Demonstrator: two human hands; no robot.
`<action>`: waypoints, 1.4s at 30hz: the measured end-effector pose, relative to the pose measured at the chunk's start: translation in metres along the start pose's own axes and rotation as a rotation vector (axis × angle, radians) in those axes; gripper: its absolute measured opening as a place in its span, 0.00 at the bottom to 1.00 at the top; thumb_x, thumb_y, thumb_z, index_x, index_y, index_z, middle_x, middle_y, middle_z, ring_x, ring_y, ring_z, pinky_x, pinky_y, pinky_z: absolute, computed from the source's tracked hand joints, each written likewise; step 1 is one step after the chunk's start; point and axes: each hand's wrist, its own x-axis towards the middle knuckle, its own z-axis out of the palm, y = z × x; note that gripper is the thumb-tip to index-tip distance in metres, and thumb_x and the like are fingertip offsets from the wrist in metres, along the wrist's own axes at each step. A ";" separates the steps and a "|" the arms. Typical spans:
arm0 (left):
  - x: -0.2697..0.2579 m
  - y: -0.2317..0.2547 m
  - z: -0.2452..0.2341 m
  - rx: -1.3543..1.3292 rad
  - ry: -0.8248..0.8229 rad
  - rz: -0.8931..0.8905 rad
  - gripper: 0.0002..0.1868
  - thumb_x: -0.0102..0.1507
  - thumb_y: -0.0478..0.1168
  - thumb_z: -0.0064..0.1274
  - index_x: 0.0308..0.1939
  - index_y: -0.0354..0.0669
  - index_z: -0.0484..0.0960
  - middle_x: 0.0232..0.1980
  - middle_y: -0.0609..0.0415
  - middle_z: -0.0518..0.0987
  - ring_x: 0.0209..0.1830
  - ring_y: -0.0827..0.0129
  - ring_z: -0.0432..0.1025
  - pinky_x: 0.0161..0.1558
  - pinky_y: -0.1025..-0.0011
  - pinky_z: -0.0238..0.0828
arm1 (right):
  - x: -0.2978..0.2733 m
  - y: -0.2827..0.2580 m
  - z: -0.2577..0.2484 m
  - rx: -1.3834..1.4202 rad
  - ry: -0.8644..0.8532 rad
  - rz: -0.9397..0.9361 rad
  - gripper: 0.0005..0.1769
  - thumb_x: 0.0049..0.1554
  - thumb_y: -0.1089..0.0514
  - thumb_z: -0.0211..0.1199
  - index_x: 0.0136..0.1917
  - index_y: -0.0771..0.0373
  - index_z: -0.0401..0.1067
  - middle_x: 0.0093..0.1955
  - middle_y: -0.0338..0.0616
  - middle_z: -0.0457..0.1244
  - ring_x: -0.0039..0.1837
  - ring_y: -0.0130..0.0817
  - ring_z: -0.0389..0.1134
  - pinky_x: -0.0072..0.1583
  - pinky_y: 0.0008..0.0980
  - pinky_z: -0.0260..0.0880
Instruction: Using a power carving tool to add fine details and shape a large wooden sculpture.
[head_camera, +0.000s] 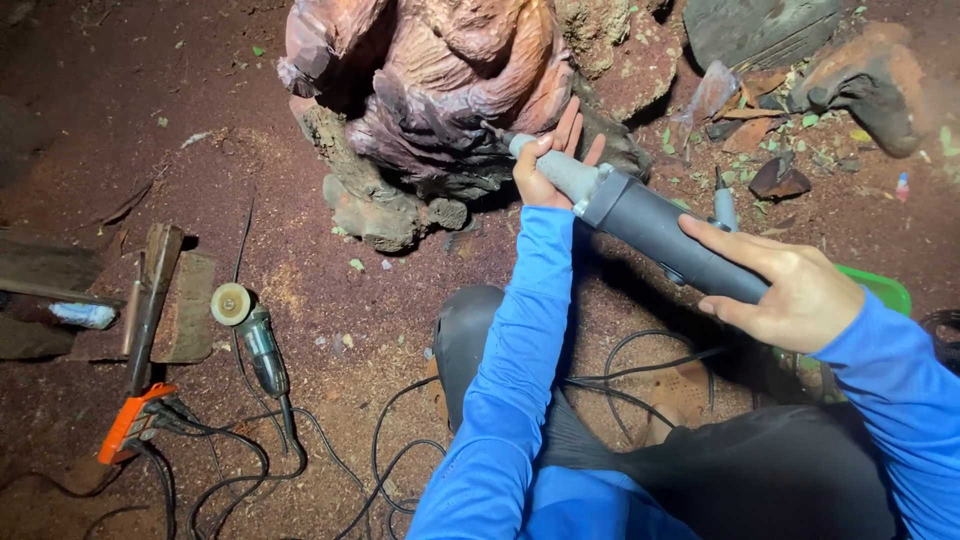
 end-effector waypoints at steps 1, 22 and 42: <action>-0.004 0.005 0.009 -0.014 0.005 -0.002 0.09 0.61 0.40 0.43 0.43 0.43 0.73 0.74 0.42 0.67 0.77 0.59 0.56 0.68 0.39 0.57 | 0.002 0.000 0.001 -0.014 -0.005 -0.010 0.54 0.37 0.65 0.74 0.76 0.43 0.64 0.66 0.43 0.68 0.53 0.45 0.76 0.50 0.42 0.79; -0.002 0.028 0.027 0.009 0.060 -0.072 0.05 0.59 0.39 0.45 0.31 0.43 0.71 0.72 0.28 0.64 0.79 0.45 0.52 0.67 0.31 0.54 | 0.009 0.004 0.006 0.036 0.017 -0.106 0.53 0.38 0.64 0.73 0.76 0.42 0.64 0.65 0.41 0.70 0.52 0.42 0.77 0.51 0.39 0.77; 0.026 0.058 0.016 0.245 0.271 -0.095 0.15 0.54 0.36 0.51 0.44 0.36 0.69 0.51 0.32 0.70 0.57 0.29 0.70 0.60 0.41 0.67 | 0.037 0.036 0.015 0.377 -0.060 -0.085 0.53 0.40 0.69 0.72 0.78 0.46 0.63 0.60 0.42 0.72 0.50 0.32 0.74 0.52 0.27 0.72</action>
